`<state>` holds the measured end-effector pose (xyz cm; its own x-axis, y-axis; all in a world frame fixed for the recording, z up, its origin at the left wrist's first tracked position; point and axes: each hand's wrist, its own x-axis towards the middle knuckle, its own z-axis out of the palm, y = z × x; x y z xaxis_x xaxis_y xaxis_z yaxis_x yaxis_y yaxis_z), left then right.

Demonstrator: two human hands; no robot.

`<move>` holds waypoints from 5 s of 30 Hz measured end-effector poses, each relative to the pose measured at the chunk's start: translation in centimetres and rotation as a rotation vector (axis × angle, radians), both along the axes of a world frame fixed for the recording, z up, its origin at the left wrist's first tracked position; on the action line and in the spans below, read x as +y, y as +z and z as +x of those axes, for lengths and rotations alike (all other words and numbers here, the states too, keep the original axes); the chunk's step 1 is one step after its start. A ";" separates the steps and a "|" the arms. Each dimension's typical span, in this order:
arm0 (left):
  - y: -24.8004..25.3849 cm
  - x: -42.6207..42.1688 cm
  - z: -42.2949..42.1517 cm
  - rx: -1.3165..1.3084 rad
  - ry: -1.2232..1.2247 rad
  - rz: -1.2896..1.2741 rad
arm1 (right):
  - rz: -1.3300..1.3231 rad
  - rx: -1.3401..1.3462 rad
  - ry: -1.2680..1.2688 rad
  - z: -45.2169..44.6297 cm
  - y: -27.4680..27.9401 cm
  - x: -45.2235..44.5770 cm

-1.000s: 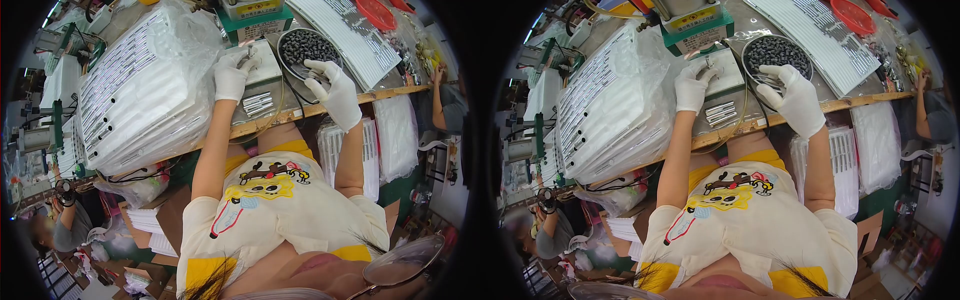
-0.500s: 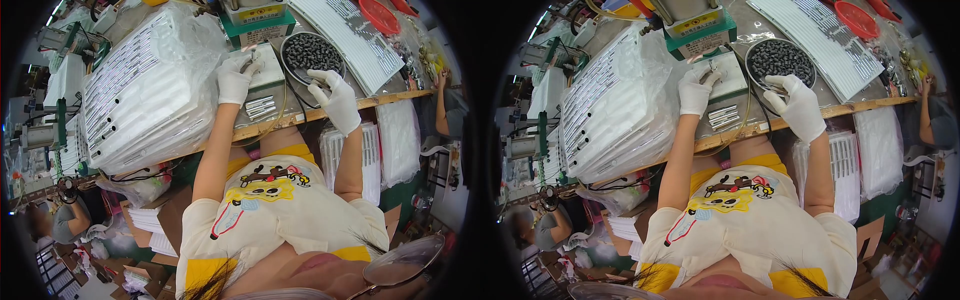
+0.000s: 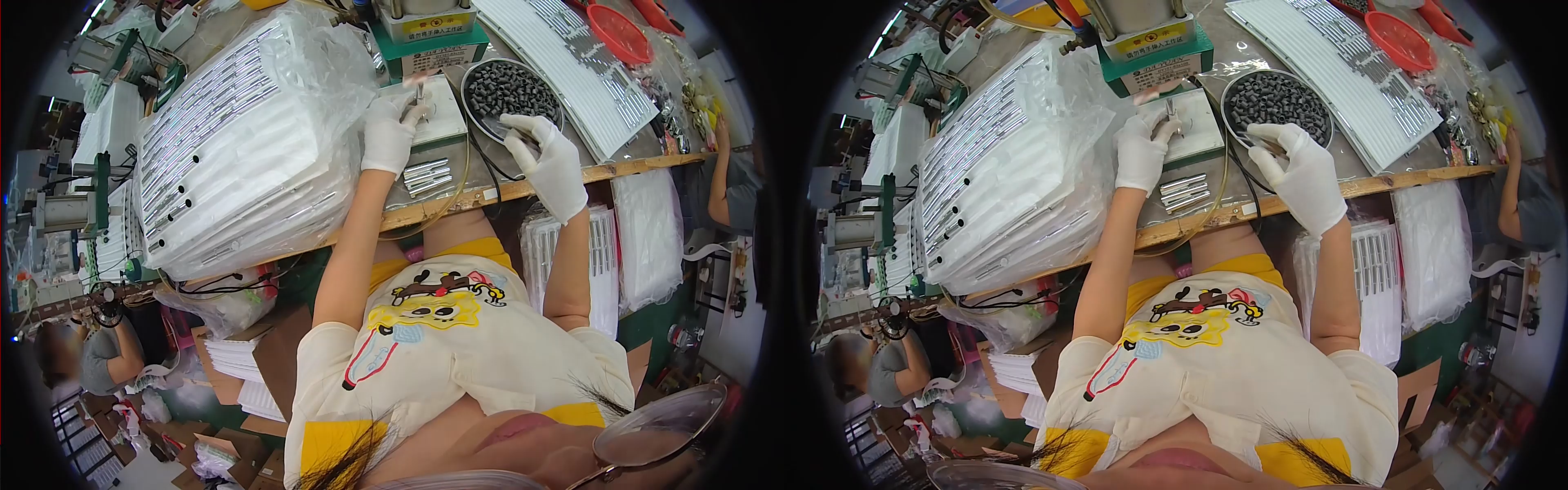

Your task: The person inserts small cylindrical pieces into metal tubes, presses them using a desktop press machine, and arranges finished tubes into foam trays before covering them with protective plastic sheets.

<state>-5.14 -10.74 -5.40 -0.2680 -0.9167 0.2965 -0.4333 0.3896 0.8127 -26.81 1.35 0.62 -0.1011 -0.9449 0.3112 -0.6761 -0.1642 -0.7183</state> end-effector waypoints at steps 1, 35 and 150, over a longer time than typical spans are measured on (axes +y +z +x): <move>0.7 0.6 0.1 -0.071 0.015 0.034 | -0.027 -0.096 -0.010 0.4 -0.1 -0.1; -2.8 6.4 2.3 -0.629 0.025 -0.319 | 0.257 -0.221 -0.019 3.1 -4.3 -1.3; 3.2 9.7 2.8 0.045 -0.056 -0.155 | -0.251 0.280 0.147 2.8 4.0 1.4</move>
<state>-2.35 -1.00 -2.24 -0.3004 -0.8430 0.4462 -0.3721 0.5343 0.7590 -24.02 2.77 4.66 0.1511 -0.8342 0.5303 -0.7960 -0.4208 -0.4351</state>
